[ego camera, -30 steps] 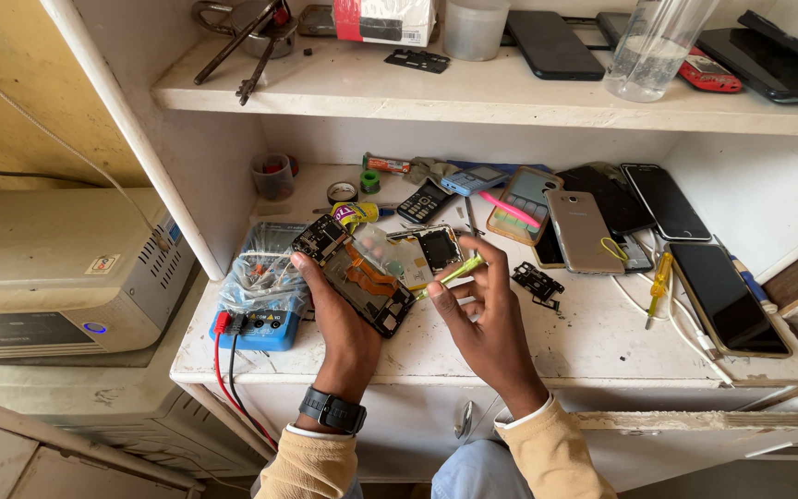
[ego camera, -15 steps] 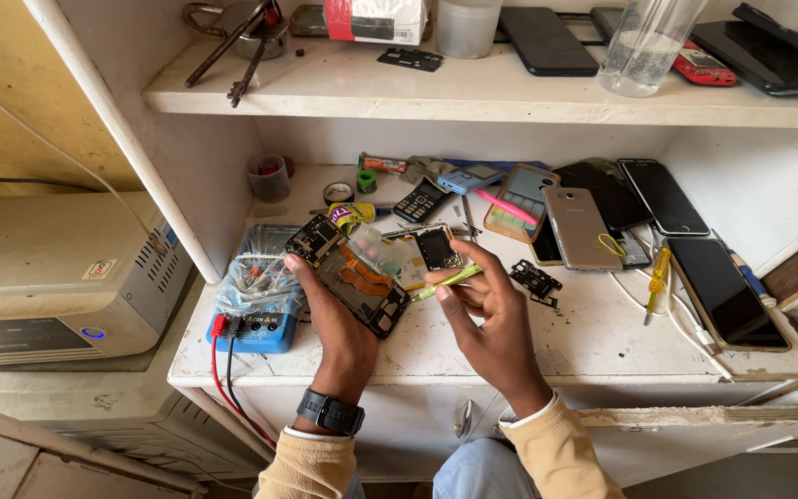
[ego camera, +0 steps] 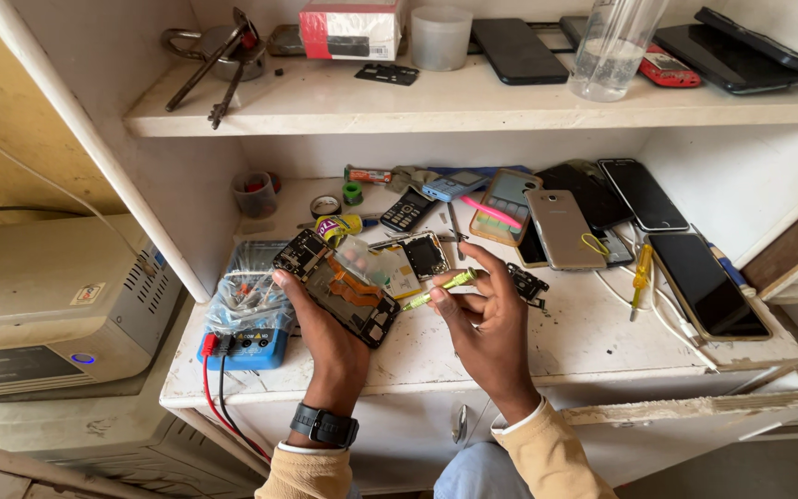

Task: The person holds a disassembled phone chassis in one hand and uses a small screwdriver with the other hand to work on the phone's internal components, occasionally reaching for small parts on the cluttered workbench. The phone remains partially disassembled on the bench throughout.

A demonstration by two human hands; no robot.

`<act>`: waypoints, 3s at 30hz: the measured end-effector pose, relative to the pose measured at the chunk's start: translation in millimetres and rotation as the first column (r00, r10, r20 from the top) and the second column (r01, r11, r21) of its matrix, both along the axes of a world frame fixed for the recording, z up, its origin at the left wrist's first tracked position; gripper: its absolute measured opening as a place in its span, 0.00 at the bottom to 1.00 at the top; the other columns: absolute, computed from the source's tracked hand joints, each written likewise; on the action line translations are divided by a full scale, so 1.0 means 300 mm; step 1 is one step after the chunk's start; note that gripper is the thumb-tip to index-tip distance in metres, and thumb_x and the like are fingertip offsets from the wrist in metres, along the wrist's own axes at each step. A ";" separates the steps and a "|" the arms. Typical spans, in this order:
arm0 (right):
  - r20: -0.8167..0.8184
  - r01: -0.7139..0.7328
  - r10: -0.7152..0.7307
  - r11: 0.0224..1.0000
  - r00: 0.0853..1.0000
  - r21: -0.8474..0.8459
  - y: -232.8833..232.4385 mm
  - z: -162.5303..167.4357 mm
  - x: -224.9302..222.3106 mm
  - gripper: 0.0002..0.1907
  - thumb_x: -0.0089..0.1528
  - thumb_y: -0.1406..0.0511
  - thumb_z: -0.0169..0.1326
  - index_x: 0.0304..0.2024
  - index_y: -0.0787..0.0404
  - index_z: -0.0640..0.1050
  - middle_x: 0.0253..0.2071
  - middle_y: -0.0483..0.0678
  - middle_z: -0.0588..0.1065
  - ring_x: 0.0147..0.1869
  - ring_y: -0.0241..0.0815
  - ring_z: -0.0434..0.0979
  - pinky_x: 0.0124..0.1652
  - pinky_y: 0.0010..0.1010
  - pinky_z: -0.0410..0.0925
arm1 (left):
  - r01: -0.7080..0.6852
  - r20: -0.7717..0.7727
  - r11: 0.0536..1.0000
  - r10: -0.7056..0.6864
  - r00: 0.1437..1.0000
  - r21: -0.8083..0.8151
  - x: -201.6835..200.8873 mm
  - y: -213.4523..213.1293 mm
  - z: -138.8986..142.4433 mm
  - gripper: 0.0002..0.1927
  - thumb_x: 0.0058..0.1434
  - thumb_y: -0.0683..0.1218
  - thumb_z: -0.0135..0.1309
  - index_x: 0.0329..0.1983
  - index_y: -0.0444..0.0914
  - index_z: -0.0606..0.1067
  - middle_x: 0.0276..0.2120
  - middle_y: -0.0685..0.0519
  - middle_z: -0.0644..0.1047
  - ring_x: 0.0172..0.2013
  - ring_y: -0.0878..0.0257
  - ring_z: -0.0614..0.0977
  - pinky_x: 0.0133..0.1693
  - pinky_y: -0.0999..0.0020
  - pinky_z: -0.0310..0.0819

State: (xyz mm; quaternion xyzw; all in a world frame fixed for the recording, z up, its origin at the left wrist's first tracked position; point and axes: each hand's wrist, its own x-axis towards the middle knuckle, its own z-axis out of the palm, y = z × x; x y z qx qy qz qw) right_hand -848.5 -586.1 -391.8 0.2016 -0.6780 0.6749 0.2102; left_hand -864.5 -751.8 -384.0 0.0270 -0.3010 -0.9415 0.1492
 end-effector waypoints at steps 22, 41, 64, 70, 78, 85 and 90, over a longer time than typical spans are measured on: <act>0.058 0.058 -0.064 0.994 0.996 0.095 -0.018 0.005 -0.024 0.30 0.65 0.66 0.56 0.69 0.63 0.65 0.52 0.51 0.80 0.52 0.37 0.83 0.48 0.26 0.76 | -0.041 0.006 0.999 0.041 0.999 -0.032 -0.023 -0.018 -0.002 0.39 0.68 0.72 0.30 0.62 0.37 0.69 0.49 0.48 0.77 0.49 0.57 0.78 0.54 0.60 0.72; 0.052 0.037 -0.035 0.998 0.998 -0.052 -0.021 -0.012 -0.024 0.28 0.64 0.67 0.57 0.65 0.65 0.67 0.53 0.53 0.79 0.53 0.38 0.82 0.47 0.26 0.77 | -0.007 -0.022 1.000 0.007 1.000 -0.024 -0.022 -0.027 -0.003 0.40 0.67 0.72 0.30 0.63 0.39 0.68 0.49 0.50 0.76 0.48 0.58 0.77 0.50 0.59 0.73; -0.061 0.026 -0.018 0.990 0.998 0.139 -0.035 0.003 0.005 0.19 0.69 0.67 0.48 0.60 0.68 0.69 0.58 0.58 0.79 0.56 0.43 0.84 0.53 0.30 0.76 | 0.005 -0.013 1.000 -0.005 1.000 0.019 -0.002 -0.029 0.016 0.40 0.68 0.73 0.31 0.63 0.40 0.69 0.50 0.50 0.77 0.48 0.57 0.77 0.49 0.57 0.73; 0.106 0.149 -0.288 0.735 0.952 0.662 -0.039 0.151 0.020 0.16 0.68 0.60 0.54 0.55 0.60 0.76 0.39 0.58 0.81 0.37 0.43 0.83 0.38 0.34 0.73 | -0.006 0.022 1.000 0.007 1.000 -0.014 0.012 -0.032 0.041 0.40 0.66 0.73 0.30 0.64 0.41 0.69 0.52 0.50 0.78 0.50 0.58 0.78 0.51 0.59 0.74; 0.030 -0.101 0.143 0.518 0.989 0.849 0.052 0.281 -0.073 0.13 0.61 0.62 0.57 0.47 0.60 0.77 0.37 0.52 0.80 0.38 0.51 0.81 0.40 0.42 0.70 | 0.002 -0.002 1.000 -0.002 1.000 0.010 0.020 -0.035 0.059 0.40 0.67 0.73 0.30 0.64 0.39 0.69 0.51 0.50 0.77 0.49 0.58 0.77 0.51 0.59 0.73; 0.048 -0.079 0.137 0.231 0.989 0.970 0.039 0.288 -0.075 0.13 0.65 0.58 0.51 0.43 0.60 0.77 0.41 0.53 0.79 0.47 0.57 0.78 0.48 0.50 0.68 | 0.022 -0.096 1.000 -0.022 0.995 0.006 0.042 -0.037 0.081 0.39 0.69 0.72 0.30 0.63 0.38 0.68 0.49 0.49 0.77 0.48 0.57 0.78 0.52 0.59 0.73; 0.029 -0.044 0.088 0.173 0.996 0.984 -0.004 0.328 -0.029 0.12 0.65 0.58 0.50 0.42 0.59 0.77 0.41 0.52 0.77 0.45 0.58 0.79 0.45 0.50 0.69 | 0.029 -0.031 0.999 -0.028 0.999 0.035 0.057 -0.037 0.096 0.40 0.67 0.73 0.30 0.63 0.40 0.69 0.49 0.51 0.77 0.47 0.58 0.78 0.50 0.59 0.73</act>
